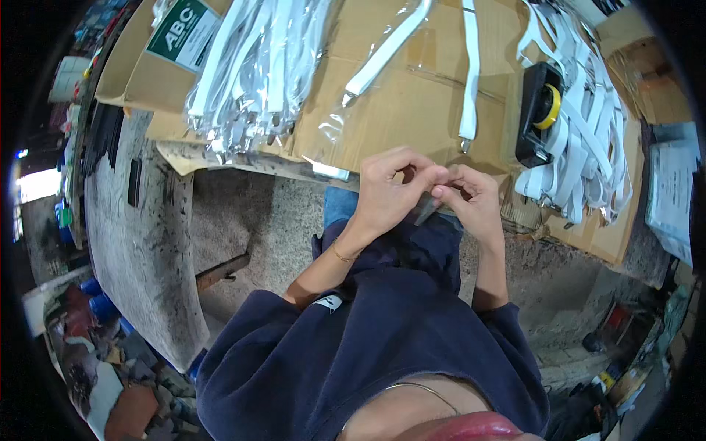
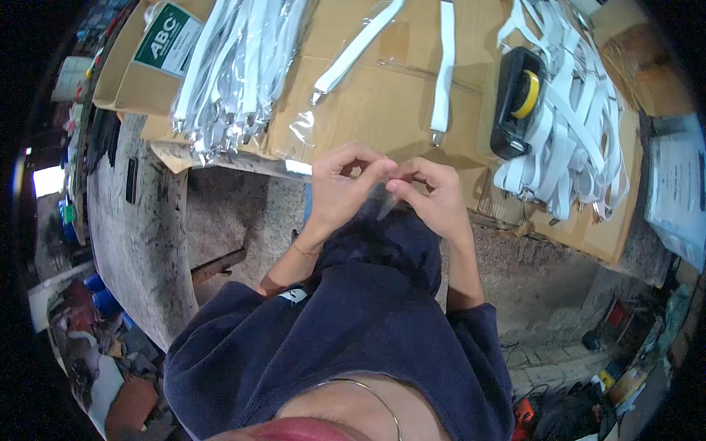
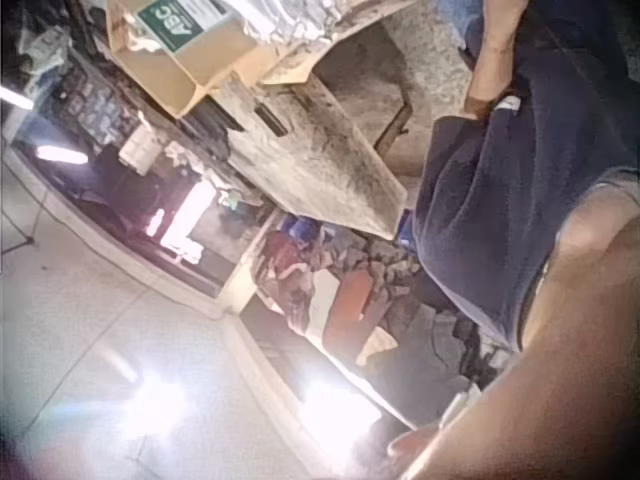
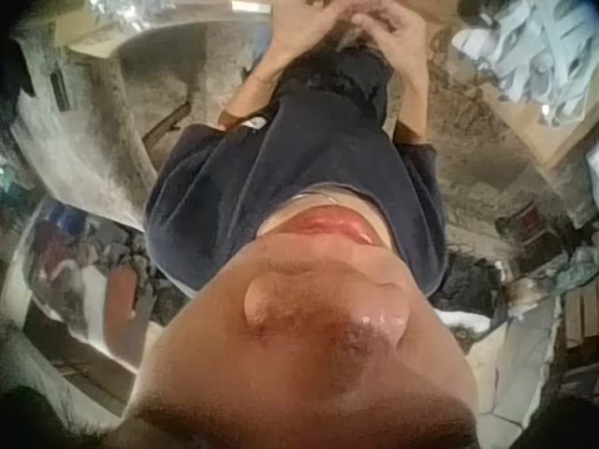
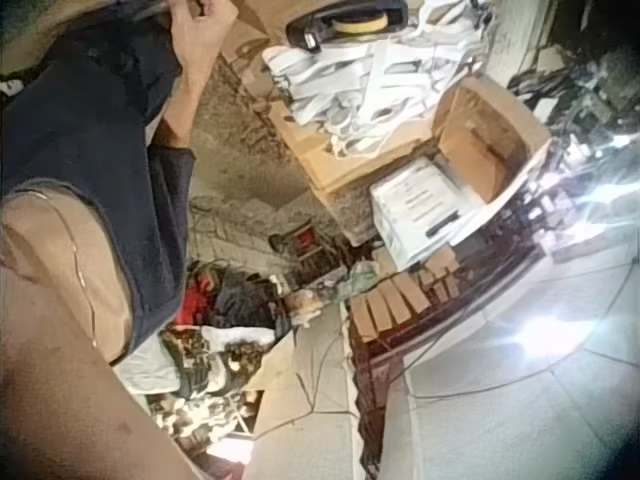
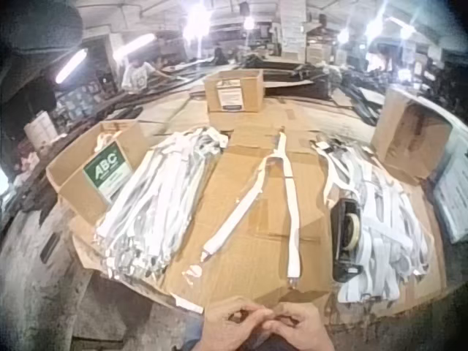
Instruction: Assembling white leather straps using tape and manual folding at a workshop table.
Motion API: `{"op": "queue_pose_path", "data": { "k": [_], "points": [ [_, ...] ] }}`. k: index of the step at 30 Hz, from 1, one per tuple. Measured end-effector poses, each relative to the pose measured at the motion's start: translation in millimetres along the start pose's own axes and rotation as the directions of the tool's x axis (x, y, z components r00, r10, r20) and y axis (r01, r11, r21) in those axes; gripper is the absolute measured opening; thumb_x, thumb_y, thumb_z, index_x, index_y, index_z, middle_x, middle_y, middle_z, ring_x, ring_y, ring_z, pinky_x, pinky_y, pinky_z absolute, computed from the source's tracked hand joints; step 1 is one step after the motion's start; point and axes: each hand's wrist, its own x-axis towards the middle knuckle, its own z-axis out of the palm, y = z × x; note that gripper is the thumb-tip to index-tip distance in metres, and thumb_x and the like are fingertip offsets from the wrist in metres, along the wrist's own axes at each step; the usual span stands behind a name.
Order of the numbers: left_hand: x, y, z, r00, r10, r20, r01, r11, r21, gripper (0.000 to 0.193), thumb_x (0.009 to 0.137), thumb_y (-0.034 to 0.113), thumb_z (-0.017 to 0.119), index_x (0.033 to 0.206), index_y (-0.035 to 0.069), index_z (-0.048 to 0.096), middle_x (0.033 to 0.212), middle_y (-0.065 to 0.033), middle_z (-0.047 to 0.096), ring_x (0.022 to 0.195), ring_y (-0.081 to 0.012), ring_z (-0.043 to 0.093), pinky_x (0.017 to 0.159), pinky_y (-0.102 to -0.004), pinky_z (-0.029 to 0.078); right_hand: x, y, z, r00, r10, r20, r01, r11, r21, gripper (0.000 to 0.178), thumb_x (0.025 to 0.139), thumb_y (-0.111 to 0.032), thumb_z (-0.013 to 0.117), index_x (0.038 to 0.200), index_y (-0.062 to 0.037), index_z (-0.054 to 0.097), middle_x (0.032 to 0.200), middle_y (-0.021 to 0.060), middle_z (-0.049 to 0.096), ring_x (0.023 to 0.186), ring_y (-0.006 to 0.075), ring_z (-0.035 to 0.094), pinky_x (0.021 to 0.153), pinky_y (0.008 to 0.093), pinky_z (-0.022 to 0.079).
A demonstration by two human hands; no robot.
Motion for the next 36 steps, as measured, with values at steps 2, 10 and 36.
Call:
{"op": "queue_pose_path", "data": {
  "k": [2,10,36],
  "points": [
    [2.2,-6.0,-5.0,0.997,0.070,-0.024,-0.070,0.997,0.022,0.008,0.084,0.006,0.069,0.085,-0.003,0.070,0.081,-0.0039,0.067,0.077,-0.0096,0.062,0.069,-0.0229,0.048,1.4,3.9,5.0,0.997,0.064,-0.052,-0.057,0.991,0.120,0.011,0.083,-0.002,0.070,0.091,0.0030,0.065,0.076,0.0035,0.064,0.064,0.0072,0.058,0.059,0.0206,0.046],
    [1.3,-11.3,-17.1,0.995,-0.074,0.060,0.076,0.997,-0.029,0.012,0.088,0.005,0.065,0.095,-0.005,0.066,0.086,-0.0074,0.066,0.083,-0.0118,0.062,0.074,-0.0238,0.049,7.4,10.1,11.5,0.996,0.083,-0.025,-0.084,0.996,-0.038,0.007,0.085,-0.003,0.068,0.088,0.0025,0.065,0.072,0.0020,0.062,0.060,0.0055,0.055,0.054,0.0192,0.043],
    [65.3,-33.9,-78.4,0.905,-0.190,-0.381,-0.181,0.637,-0.749,0.010,0.093,0.006,0.057,0.087,0.001,0.063,0.085,-0.0069,0.062,0.075,-0.0156,0.059,0.068,-0.0325,0.050,-100.0,24.7,-71.6,0.772,0.530,0.351,-0.363,0.821,-0.440,0.015,0.079,-0.011,0.075,0.089,-0.0011,0.070,0.079,0.0065,0.070,0.072,0.0126,0.066,0.067,0.0279,0.051]
  ]
}}
